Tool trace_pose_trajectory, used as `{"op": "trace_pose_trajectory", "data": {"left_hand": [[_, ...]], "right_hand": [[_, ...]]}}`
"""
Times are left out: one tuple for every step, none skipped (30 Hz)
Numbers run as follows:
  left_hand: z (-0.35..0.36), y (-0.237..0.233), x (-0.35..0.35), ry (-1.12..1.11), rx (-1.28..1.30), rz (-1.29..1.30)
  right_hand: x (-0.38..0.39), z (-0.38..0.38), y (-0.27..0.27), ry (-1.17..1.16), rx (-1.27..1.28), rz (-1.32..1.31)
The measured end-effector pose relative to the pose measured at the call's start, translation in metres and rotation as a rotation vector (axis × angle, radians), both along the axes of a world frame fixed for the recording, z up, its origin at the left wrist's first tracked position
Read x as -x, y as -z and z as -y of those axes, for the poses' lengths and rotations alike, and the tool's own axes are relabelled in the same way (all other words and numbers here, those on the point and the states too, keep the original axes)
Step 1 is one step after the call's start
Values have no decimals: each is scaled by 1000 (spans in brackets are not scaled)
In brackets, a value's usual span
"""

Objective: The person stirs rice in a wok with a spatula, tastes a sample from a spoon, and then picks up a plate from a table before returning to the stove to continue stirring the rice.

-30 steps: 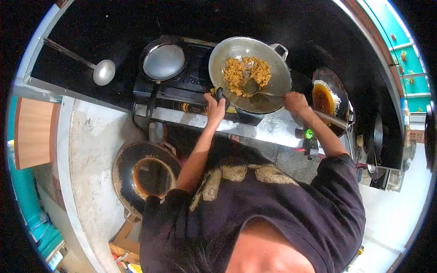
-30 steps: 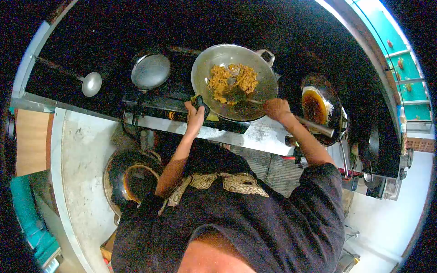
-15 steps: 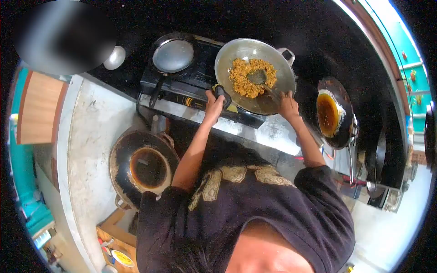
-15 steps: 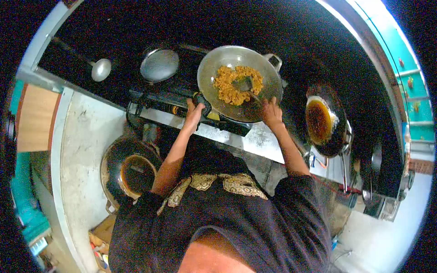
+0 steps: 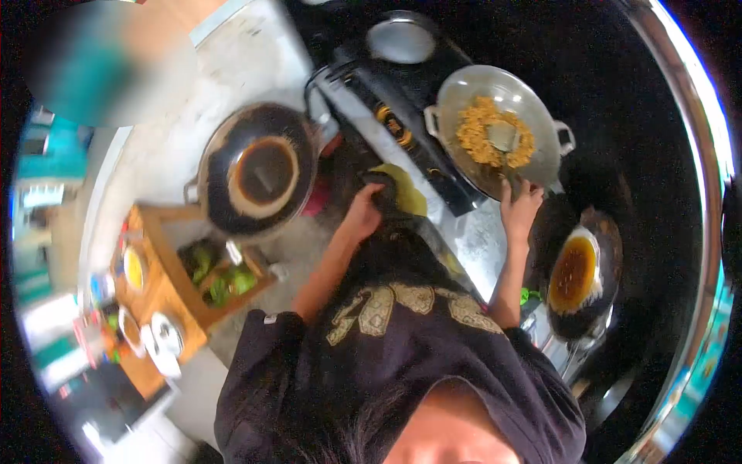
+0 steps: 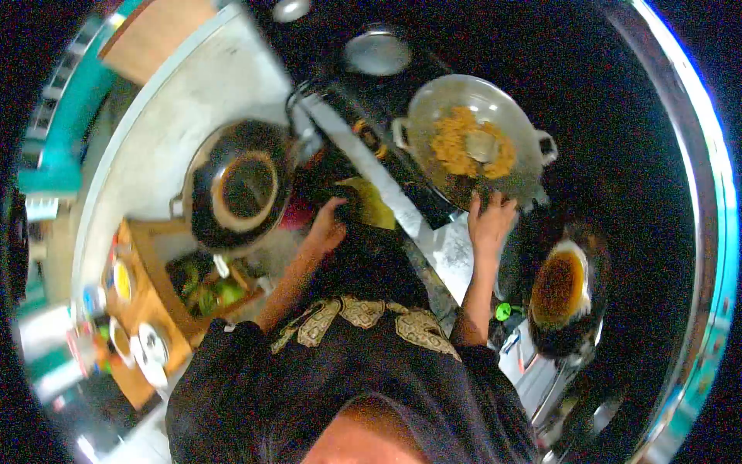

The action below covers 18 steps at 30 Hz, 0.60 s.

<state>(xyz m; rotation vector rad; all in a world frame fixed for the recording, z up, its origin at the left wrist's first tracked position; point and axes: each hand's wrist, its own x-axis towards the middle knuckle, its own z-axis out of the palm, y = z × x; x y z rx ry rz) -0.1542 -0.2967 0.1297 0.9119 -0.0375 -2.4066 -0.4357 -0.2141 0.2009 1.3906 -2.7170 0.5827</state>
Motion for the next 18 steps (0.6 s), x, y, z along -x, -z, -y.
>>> {"op": "trace_pose_trajectory", "data": {"left_hand": [[-16, 19, -4, 51, 352, 339], [-34, 19, -9, 171, 695, 567], [-53, 19, -13, 257, 1010, 851], [-68, 0, -17, 431, 1329, 1017], [-84, -2, -21, 233, 1059, 975], [-99, -3, -22, 17, 809, 903], [-110, -3, -20, -208, 579, 799], [-114, -2, -24, -432, 376, 663], [-116, 1, -40, -639, 194, 502], [-125, 11, -66, -633, 387, 794], [-141, 29, -93, -594, 559, 1089], [-156, 46, -112, -521, 719, 1384], [-167, 53, -139, -452, 552, 1353], [-180, 59, -169, -384, 392, 1308], [-197, 74, -195, -297, 359, 1359], [-217, 87, -224, -203, 323, 1407], [-243, 94, -249, -215, 272, 1439], [-275, 99, -270, -224, 221, 1469]], "right_hand": [[-23, 10, -7, -126, 103, 65], [-51, 18, -13, -262, 200, 140], [-85, 24, -24, -438, 99, 389], [-122, 24, -5, -596, 156, 507], [-154, 17, 35, -683, 71, 748], [-180, 7, 44, -715, 53, 916], [-199, -4, 54, -627, -129, 950], [-214, -17, 64, -807, -88, 730], [-227, -26, 61, -916, -233, 729], [-241, -38, 66, -1023, -227, 657], [-242, -46, 110, -1162, -230, 669], [-252, -53, 106, -1127, -475, 775], [-273, -62, 95, -1074, -723, 859], [-294, -66, 83, -1000, -971, 926], [-312, -67, 75, -1141, -976, 816], [-333, -70, 67, -1277, -974, 707], [-356, -75, 64, -1407, -963, 601], [-371, -79, 77, -1599, -843, 392]]}}
